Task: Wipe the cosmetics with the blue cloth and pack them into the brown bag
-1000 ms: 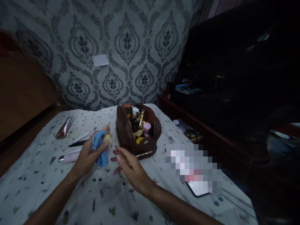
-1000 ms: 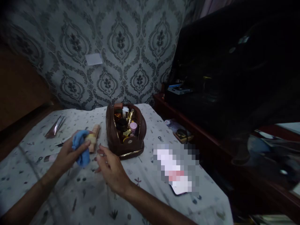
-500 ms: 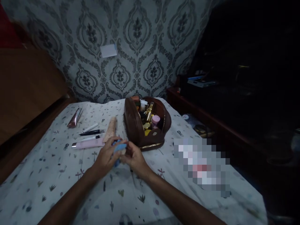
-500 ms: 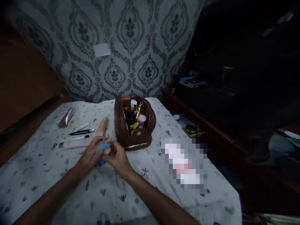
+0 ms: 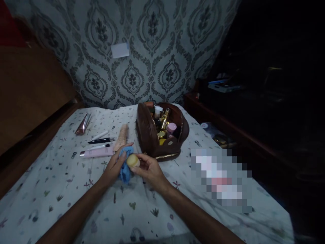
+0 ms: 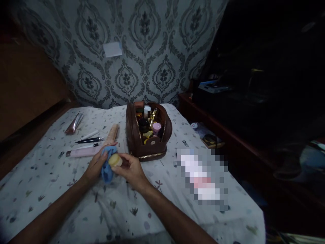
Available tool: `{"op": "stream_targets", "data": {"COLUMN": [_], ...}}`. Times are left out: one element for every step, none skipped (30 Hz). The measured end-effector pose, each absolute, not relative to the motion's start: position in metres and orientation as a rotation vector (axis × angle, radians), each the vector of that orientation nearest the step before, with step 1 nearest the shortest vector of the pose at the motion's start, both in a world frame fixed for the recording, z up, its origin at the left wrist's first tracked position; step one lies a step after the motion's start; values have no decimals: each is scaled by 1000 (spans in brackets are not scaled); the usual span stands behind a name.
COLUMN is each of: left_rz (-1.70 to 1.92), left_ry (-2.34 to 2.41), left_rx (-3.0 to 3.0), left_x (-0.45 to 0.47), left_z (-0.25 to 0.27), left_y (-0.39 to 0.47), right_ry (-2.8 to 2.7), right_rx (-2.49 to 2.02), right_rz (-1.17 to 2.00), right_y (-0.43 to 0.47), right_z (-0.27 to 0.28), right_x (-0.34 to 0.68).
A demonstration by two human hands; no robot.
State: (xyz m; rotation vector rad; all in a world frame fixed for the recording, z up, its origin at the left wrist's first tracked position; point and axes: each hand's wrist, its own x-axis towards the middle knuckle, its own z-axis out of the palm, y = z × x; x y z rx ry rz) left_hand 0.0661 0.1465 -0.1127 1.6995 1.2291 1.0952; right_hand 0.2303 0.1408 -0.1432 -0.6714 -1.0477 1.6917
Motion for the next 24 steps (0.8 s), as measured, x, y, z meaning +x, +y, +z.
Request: {"op": "stream_targets", "data": {"left_rz": [1089, 1068, 1042, 1012, 984, 959, 937, 919, 902, 887, 870, 853, 835, 818, 802, 790, 779, 772, 766, 762, 766, 775, 791, 812], "left_ry": [1178, 1119, 1060, 1008, 967, 939, 927, 928, 936, 942, 947, 952, 964, 989, 1028, 1077, 1128, 1175, 1214, 1242, 1257, 1254, 1234, 1195], "left_rx": [1751, 1811, 1870, 1920, 1957, 1981, 1995, 2000, 2003, 2007, 2014, 2027, 2045, 2063, 2076, 2078, 2070, 2051, 2029, 2011, 1999, 1993, 1990, 1987], "left_x": [65, 64, 63, 62, 61, 60, 59, 59, 58, 57, 57, 57, 57, 58, 58, 59, 60, 61, 62, 62, 62, 63, 63, 62], "left_z": [-112, -110, -109, -107, -105, -104, -103, -102, -101, -100, -99, -99, -99, -100, -101, -102, -104, -105, -106, -107, -108, -108, -107, -106], "left_y": [145, 144, 143, 143, 144, 144, 145, 147, 148, 148, 149, 149, 149, 149, 148, 147, 147, 147, 146, 146, 146, 147, 147, 147], "right_ry": [-1018, -994, -980, -975, -977, -985, -1000, -1019, -1041, -1068, -1103, -1145, -1192, -1245, -1302, -1361, -1419, -1470, -1512, -1544, -1559, -1560, -1541, -1505], "right_rx": [-672, -673, -673, -673, -675, -680, -693, -710, -728, -746, -767, -794, -829, -866, -903, -935, -957, -968, -972, -974, -978, -981, -980, -970], "right_rz": [1703, 1710, 1716, 1719, 1717, 1706, 1688, 1663, 1636, 1613, 1589, 1553, 1500, 1433, 1352, 1256, 1157, 1067, 995, 941, 911, 914, 953, 1022], "right_y": [142, 142, 142, 142, 142, 142, 142, 142, 143, 143, 143, 143, 143, 142, 141, 140, 139, 137, 136, 135, 134, 134, 134, 135], "right_z": [-141, -139, -137, -136, -134, -134, -134, -135, -137, -139, -141, -143, -145, -146, -147, -147, -146, -145, -144, -143, -142, -141, -140, -140], "right_x": [232, 233, 234, 235, 236, 237, 238, 238, 238, 238, 238, 237, 237, 237, 237, 237, 237, 237, 237, 238, 238, 238, 238, 238]}}
